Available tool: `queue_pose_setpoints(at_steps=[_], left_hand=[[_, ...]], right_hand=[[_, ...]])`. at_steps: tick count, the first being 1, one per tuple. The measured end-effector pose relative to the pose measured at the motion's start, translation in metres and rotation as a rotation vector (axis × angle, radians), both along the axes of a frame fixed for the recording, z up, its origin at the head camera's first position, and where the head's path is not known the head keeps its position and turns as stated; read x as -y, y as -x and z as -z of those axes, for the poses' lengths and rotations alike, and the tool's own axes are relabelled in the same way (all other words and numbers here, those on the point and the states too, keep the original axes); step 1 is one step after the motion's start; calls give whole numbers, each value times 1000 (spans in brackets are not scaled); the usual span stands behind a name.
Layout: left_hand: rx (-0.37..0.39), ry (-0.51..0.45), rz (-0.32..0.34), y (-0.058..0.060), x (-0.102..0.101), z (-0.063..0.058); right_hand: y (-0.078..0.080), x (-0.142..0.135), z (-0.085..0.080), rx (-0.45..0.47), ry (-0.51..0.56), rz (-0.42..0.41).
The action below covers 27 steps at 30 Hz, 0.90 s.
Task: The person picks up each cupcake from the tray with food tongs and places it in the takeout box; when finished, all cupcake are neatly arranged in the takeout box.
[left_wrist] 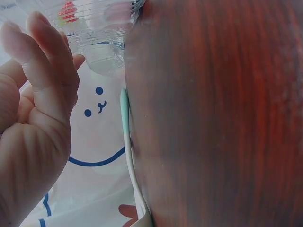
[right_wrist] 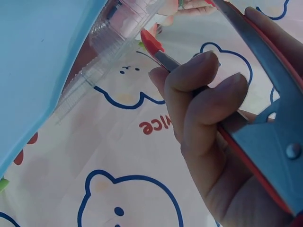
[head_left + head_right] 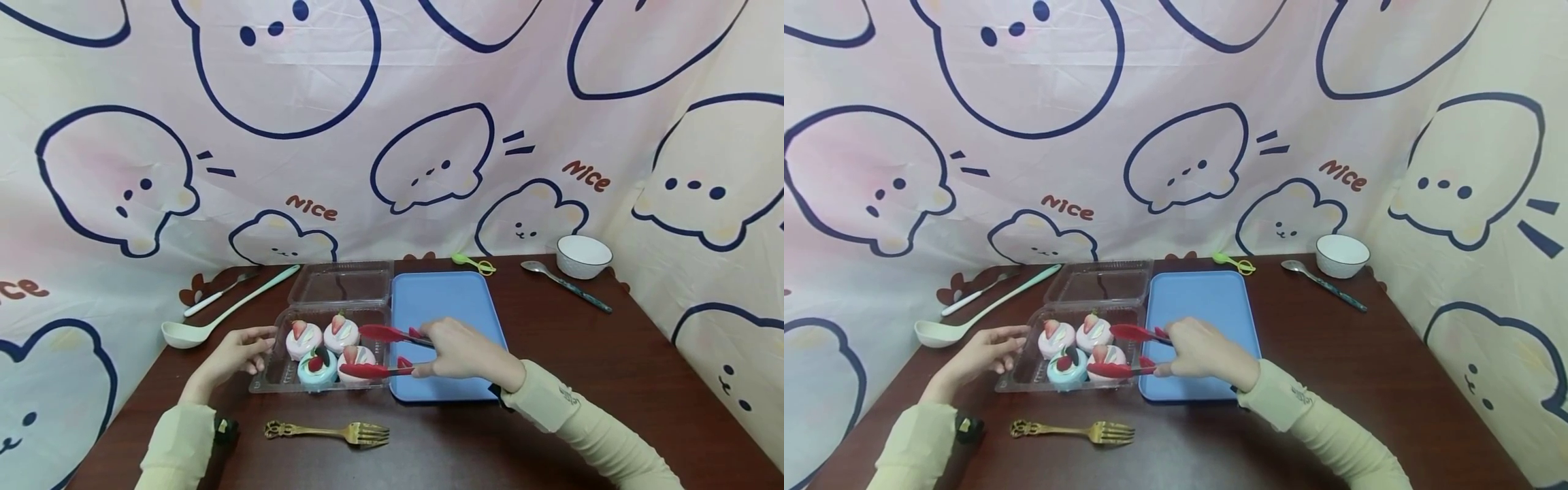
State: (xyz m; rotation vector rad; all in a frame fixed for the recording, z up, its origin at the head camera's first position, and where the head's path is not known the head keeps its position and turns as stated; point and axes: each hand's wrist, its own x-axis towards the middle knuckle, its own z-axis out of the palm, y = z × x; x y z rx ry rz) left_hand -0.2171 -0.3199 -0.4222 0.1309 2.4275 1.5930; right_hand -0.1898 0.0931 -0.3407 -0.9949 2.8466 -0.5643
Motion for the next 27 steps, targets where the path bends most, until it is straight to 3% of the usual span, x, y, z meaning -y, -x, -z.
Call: queue_pose_setpoints(at_steps=[13, 27], left_hand=[[-9, 4, -7, -1, 0, 0], [4, -10, -4, -2, -1, 0]], right_hand=[[2, -38, -7, 41, 128, 106], [13, -109, 14, -49, 203, 299]])
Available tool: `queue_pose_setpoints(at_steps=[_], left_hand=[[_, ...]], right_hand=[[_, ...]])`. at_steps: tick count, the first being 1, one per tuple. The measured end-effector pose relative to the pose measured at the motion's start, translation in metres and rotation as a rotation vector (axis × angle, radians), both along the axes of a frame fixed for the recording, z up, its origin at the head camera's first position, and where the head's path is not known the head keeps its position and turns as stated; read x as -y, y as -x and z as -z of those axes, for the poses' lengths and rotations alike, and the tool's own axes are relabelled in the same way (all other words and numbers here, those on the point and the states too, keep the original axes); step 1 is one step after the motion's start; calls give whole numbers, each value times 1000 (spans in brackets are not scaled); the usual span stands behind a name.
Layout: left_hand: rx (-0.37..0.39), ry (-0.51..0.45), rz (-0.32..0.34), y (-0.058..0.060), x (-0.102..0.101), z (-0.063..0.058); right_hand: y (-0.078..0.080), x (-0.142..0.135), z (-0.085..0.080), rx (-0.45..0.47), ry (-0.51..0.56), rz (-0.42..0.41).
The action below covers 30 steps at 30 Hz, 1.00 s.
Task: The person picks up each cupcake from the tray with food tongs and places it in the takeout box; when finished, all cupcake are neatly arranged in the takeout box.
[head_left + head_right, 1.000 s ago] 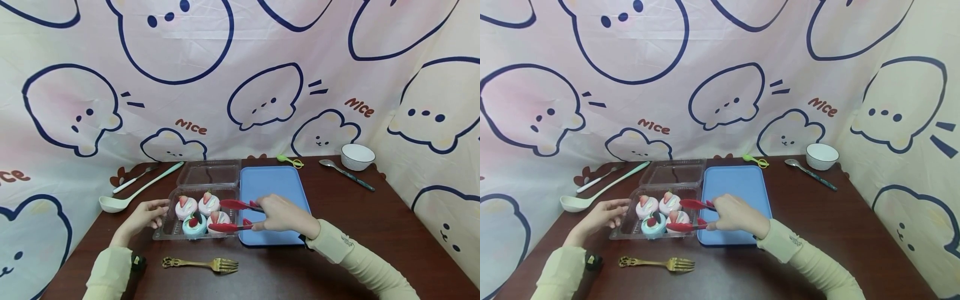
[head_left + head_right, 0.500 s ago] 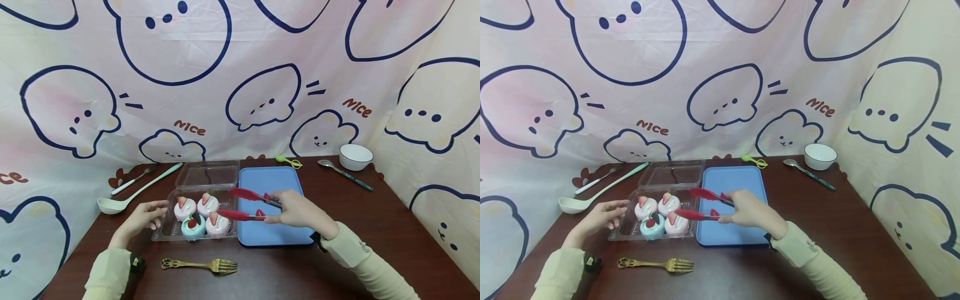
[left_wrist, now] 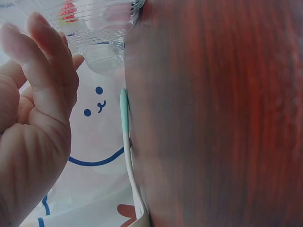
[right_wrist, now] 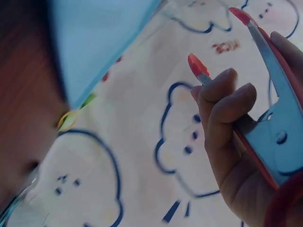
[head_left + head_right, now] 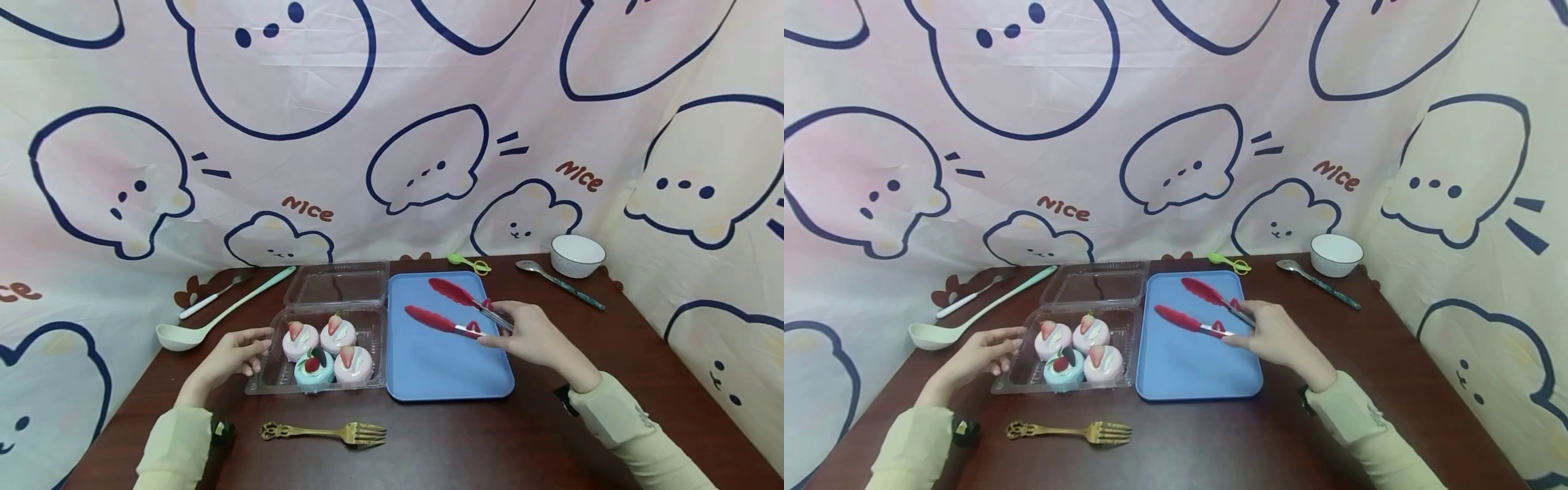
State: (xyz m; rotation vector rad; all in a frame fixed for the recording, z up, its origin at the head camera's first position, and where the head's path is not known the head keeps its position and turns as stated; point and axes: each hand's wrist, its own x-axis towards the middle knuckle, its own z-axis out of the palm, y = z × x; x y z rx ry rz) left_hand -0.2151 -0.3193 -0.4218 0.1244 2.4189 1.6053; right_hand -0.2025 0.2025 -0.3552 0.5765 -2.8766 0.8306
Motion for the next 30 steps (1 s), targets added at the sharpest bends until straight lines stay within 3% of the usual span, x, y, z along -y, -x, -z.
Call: queue_pose_setpoints(at_steps=[12, 21, 30], left_hand=[[-9, 8, 1, 0, 1, -1], [-6, -2, 8, 1, 1, 0], [-9, 0, 9, 0, -1, -1]], right_hand=[[13, -63, 26, -106, -2, 283], [25, -93, 46, -8, -43, 339], [31, -101, 59, 70, -77, 364]])
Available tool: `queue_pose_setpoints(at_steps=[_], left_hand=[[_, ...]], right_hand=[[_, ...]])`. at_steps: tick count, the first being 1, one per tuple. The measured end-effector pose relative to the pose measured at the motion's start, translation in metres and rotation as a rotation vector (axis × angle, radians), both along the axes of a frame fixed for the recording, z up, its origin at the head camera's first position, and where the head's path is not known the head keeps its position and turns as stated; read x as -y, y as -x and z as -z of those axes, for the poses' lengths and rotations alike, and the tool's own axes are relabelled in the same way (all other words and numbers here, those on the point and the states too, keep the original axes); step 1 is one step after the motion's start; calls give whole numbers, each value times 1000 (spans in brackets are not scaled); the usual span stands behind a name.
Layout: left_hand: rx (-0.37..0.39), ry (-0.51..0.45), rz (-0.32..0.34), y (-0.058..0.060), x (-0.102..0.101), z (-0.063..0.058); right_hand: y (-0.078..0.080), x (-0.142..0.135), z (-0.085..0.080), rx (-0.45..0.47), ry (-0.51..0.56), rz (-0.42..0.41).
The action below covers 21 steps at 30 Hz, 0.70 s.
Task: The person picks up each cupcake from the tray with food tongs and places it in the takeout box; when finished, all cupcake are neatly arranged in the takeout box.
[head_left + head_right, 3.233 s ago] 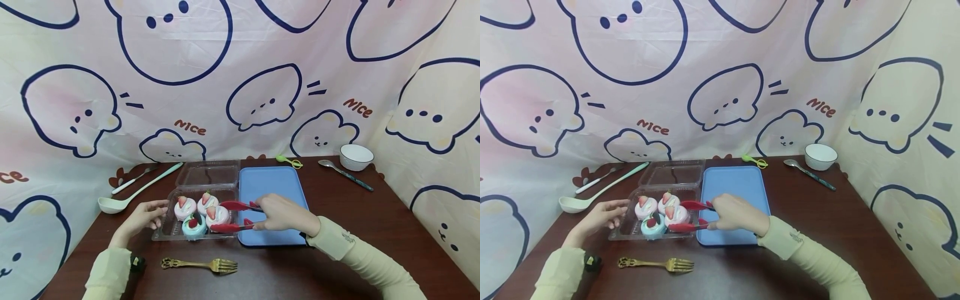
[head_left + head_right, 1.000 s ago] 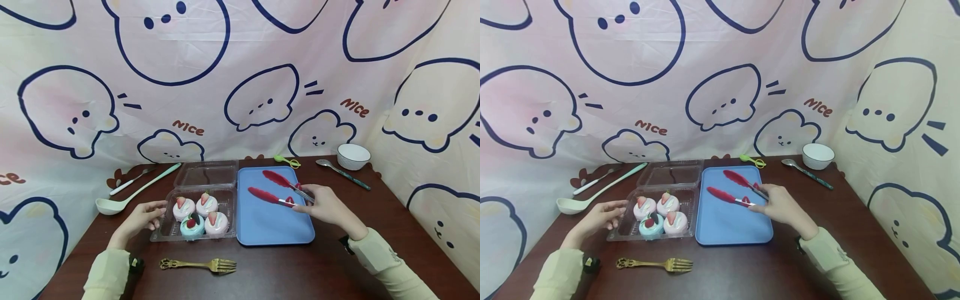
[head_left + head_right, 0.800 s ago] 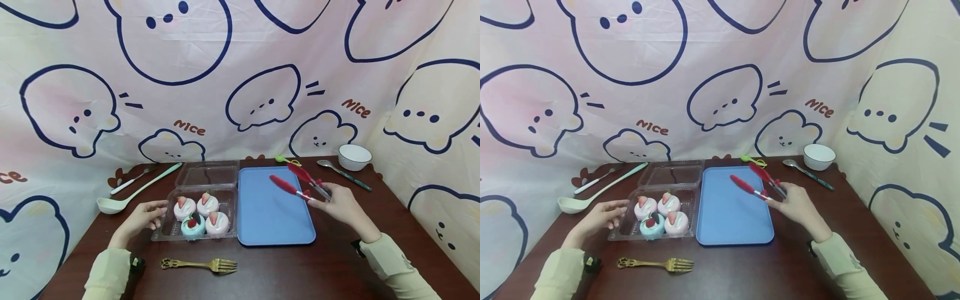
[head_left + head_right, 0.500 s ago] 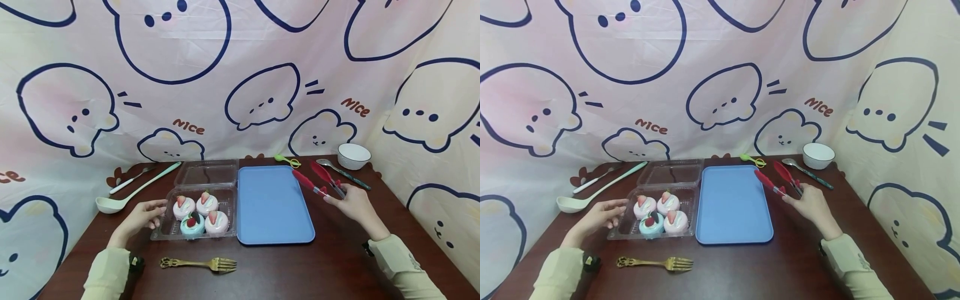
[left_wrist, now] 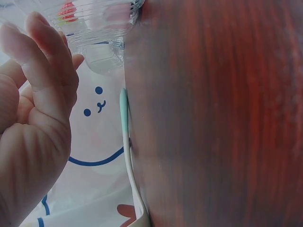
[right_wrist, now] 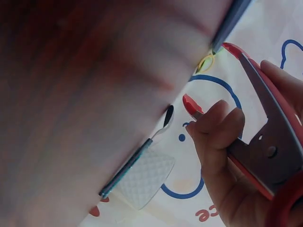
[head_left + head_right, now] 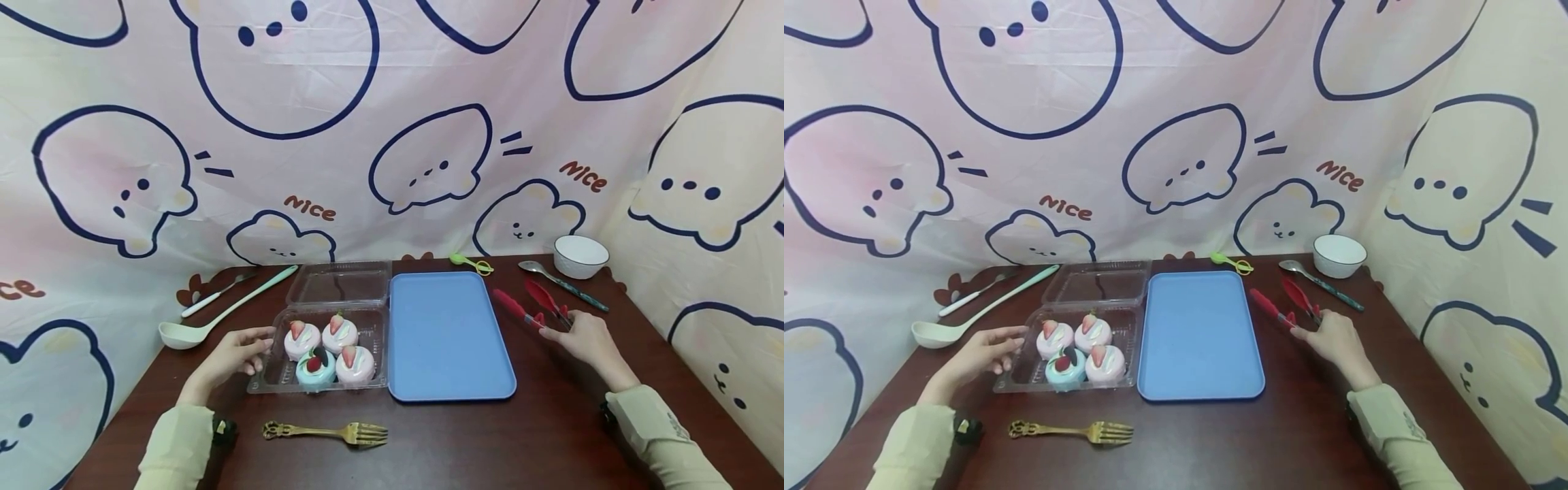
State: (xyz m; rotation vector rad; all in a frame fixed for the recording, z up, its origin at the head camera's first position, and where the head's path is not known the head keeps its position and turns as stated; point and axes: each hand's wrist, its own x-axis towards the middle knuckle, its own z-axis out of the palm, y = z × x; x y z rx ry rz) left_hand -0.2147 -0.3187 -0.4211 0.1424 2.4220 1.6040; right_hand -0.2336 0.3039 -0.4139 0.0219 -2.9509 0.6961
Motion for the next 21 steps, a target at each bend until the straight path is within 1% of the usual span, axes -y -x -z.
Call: queue_pose_setpoints(at_steps=[4, 8, 12, 16, 21], left_hand=[[-1, 6, -2, 0, 0, 1], [-1, 4, -2, 0, 0, 1], [0, 6, -4, 1, -1, 1], [3, 8, -10, 1, 0, 1], [1, 6, -10, 1, 1, 2]], right_hand=[[0, 2, 1, 67, 12, 18], [1, 3, 1, 107, 16, 31], [1, 0, 2, 124, 7, 45], [2, -7, 5, 119, -17, 50], [3, -15, 6, 123, -34, 24]])
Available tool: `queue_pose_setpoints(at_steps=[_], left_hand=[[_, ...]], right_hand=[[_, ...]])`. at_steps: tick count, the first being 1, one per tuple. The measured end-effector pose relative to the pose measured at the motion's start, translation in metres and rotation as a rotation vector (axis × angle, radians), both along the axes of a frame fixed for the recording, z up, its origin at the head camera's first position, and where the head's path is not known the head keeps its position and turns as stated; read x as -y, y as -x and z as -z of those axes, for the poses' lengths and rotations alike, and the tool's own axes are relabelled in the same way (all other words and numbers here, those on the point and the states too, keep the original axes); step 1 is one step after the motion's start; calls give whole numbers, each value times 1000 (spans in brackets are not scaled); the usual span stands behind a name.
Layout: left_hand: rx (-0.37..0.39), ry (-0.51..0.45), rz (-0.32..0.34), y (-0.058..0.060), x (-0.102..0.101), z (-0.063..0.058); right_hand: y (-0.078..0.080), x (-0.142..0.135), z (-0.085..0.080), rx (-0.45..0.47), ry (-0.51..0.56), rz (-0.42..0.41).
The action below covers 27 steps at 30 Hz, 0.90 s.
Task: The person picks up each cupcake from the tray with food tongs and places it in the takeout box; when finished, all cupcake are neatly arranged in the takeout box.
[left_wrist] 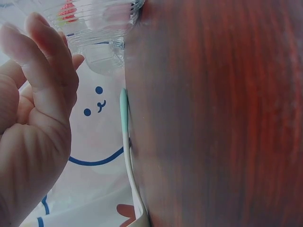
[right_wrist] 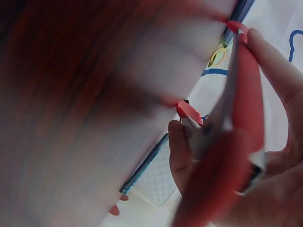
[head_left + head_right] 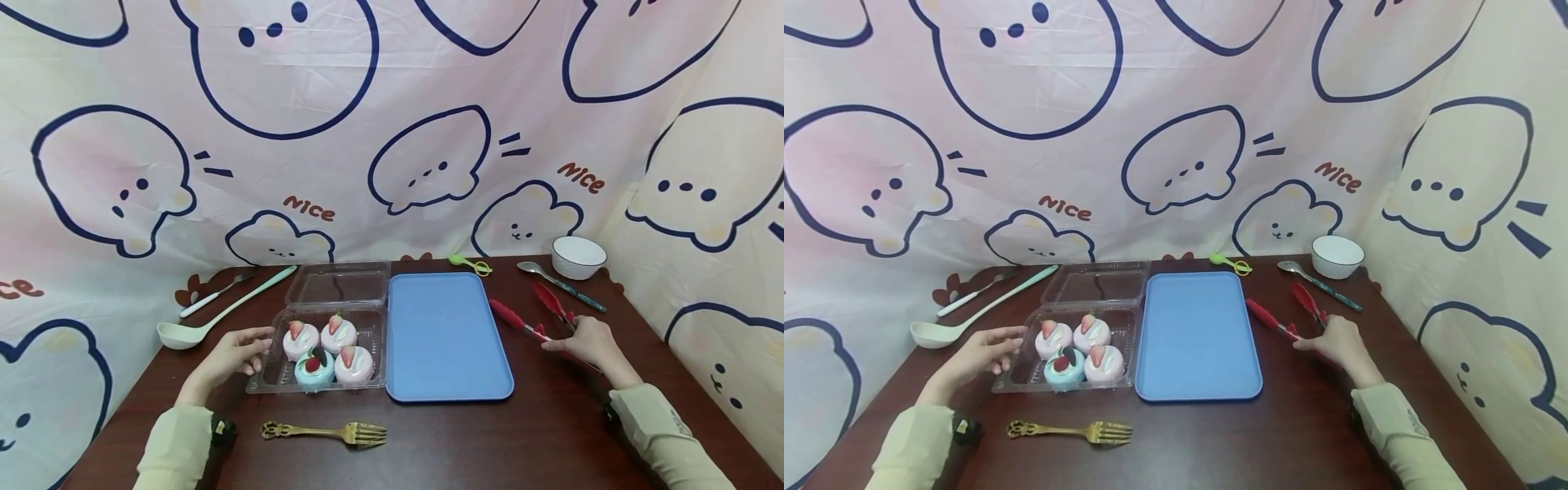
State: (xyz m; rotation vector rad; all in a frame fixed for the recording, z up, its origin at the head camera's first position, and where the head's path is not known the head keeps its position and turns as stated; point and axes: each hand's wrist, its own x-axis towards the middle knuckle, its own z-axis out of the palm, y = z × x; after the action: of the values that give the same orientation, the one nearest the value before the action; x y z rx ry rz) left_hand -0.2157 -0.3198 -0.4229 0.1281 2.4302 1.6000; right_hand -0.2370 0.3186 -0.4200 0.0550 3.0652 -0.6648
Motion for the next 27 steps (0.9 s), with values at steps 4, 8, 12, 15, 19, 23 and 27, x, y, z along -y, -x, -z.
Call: queue_pose_setpoints(at_steps=[4, 8, 12, 15, 19, 23, 27], left_hand=[[-4, -6, 3, 1, 0, 1], [-5, -2, 6, 1, 0, 2], [-4, -2, 5, 0, 0, 1], [-5, -6, 9, 0, 0, 0], [-3, -11, 10, 0, 1, -1], [-3, -15, 7, 0, 2, 0], [-3, -14, 4, -2, 3, 1]], right_hand=[[2, -5, 1, 13, 8, -20], [2, -11, 0, 53, 44, -39], [1, -16, 1, 91, 95, -64], [1, -21, 2, 111, 137, -79], [2, -28, 3, 138, 214, -103], [3, -33, 4, 157, 290, -126], [2, -37, 5, 186, 365, -140]])
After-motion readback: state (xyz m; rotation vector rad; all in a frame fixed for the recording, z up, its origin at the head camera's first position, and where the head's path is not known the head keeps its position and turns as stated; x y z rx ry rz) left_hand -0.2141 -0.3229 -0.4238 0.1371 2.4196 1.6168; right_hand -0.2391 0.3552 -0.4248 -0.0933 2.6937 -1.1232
